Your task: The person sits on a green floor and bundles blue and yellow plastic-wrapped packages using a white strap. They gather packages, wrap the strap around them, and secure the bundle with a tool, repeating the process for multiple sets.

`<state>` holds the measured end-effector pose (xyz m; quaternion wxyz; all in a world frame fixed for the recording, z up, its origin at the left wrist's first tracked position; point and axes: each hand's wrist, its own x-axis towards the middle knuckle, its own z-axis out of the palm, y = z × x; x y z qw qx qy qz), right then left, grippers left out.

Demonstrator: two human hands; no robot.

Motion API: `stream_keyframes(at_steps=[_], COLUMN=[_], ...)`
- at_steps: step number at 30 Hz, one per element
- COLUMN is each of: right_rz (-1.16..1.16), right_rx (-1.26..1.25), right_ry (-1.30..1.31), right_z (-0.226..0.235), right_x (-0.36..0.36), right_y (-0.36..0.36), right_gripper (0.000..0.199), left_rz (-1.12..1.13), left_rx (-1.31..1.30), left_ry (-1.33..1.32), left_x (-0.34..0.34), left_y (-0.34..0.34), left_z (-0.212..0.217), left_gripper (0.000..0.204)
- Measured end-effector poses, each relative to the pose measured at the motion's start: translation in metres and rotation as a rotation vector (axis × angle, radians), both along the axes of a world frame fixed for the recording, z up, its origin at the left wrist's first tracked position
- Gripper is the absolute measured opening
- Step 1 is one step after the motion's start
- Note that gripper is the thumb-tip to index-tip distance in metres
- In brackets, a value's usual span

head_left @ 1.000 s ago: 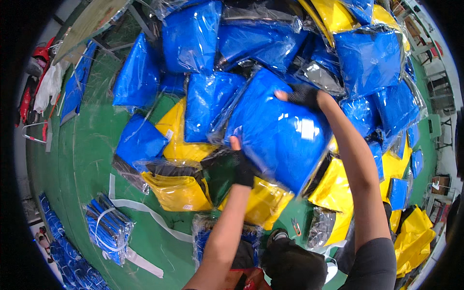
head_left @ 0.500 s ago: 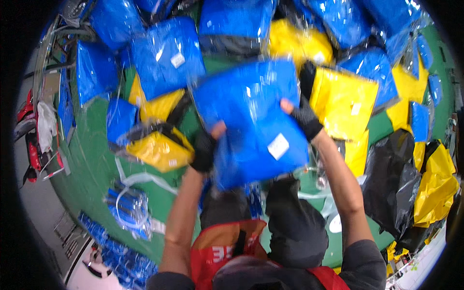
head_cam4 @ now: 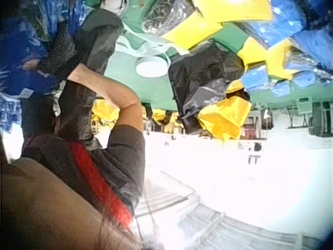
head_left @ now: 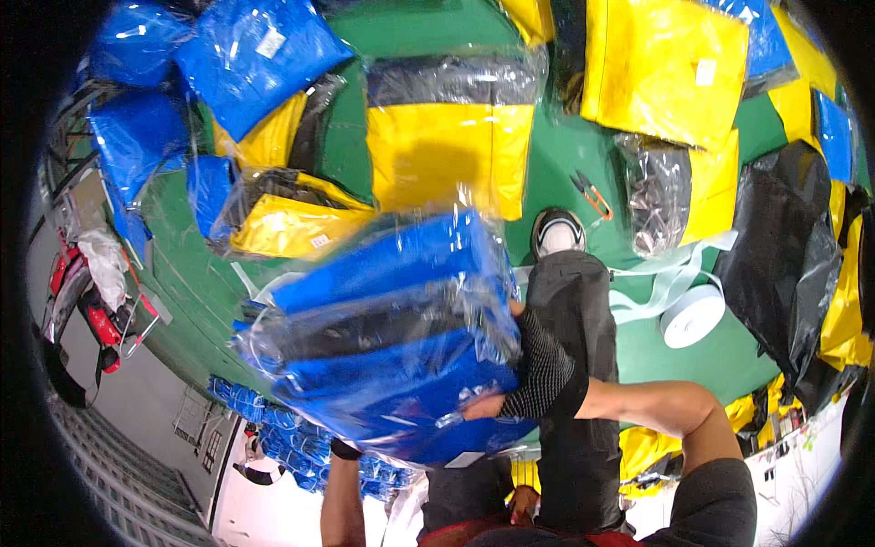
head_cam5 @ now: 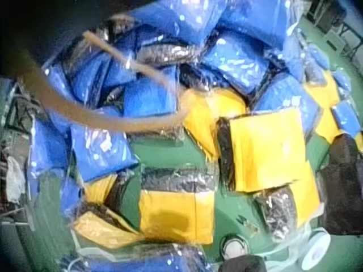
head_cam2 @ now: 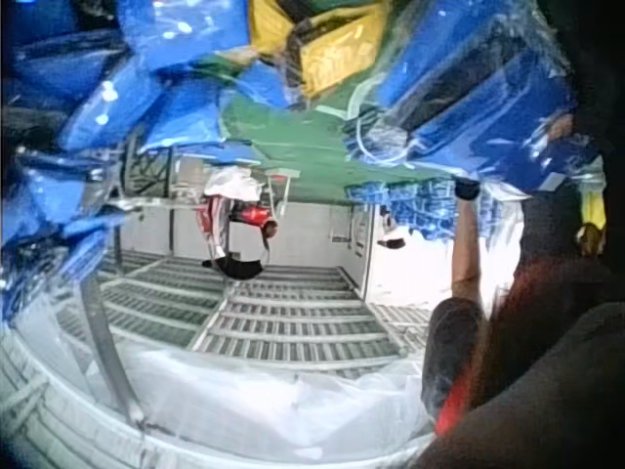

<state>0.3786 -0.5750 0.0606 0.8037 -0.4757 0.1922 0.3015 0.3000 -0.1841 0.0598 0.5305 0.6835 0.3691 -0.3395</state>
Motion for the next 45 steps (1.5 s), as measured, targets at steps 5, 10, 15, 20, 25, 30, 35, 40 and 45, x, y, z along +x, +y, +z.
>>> stream_keyframes(at_steps=[5, 10, 15, 20, 25, 30, 35, 40, 45], right_rz=[0.301, 0.648, 0.902, 1.09, 1.109, 1.182, 0.763, -0.253, -0.539], right_rx=[-0.058, -0.362, -0.217, -0.261, -0.375, -0.456, -0.718, -1.119, -0.343], right_ry=[0.198, -0.24, -0.091, -0.139, -0.161, -0.203, -0.405, -0.171, -0.103], right_z=[-0.068, -0.1, -0.114, -0.107, -0.137, -0.142, -0.123, -0.195, -0.203], right_x=[-0.076, -0.075, -0.047, -0.013, -0.003, 0.02, 0.151, 0.384, 0.419], right_y=[0.034, 0.044, 0.034, 0.014, 0.015, 0.017, -0.014, -0.098, -0.079], right_gripper=[0.112, 0.1, 0.094, 0.075, 0.073, 0.073, 0.072, 0.101, 0.053], left_rz=[-0.597, -1.302, -1.188, -1.108, -0.437, -1.299, -1.121, -0.446, -0.377], left_rx=[0.162, 0.271, 0.249, 0.286, 0.234, 0.4, 0.389, 0.625, 0.014], left_ry=[0.017, -0.276, -0.259, -0.367, -0.397, -0.617, -0.554, -1.176, -0.864], left_x=[-0.106, -0.14, -0.128, -0.137, 0.078, 0.143, 0.178, 0.396, 0.458], left_y=[0.034, 0.065, 0.059, 0.087, -0.06, -0.137, -0.094, -0.097, -0.128], left_z=[-0.06, -0.103, -0.138, -0.153, -0.031, -0.095, -0.142, -0.111, -0.153], left_gripper=[0.035, 0.037, 0.046, 0.056, 0.076, 0.051, 0.04, 0.027, 0.043])
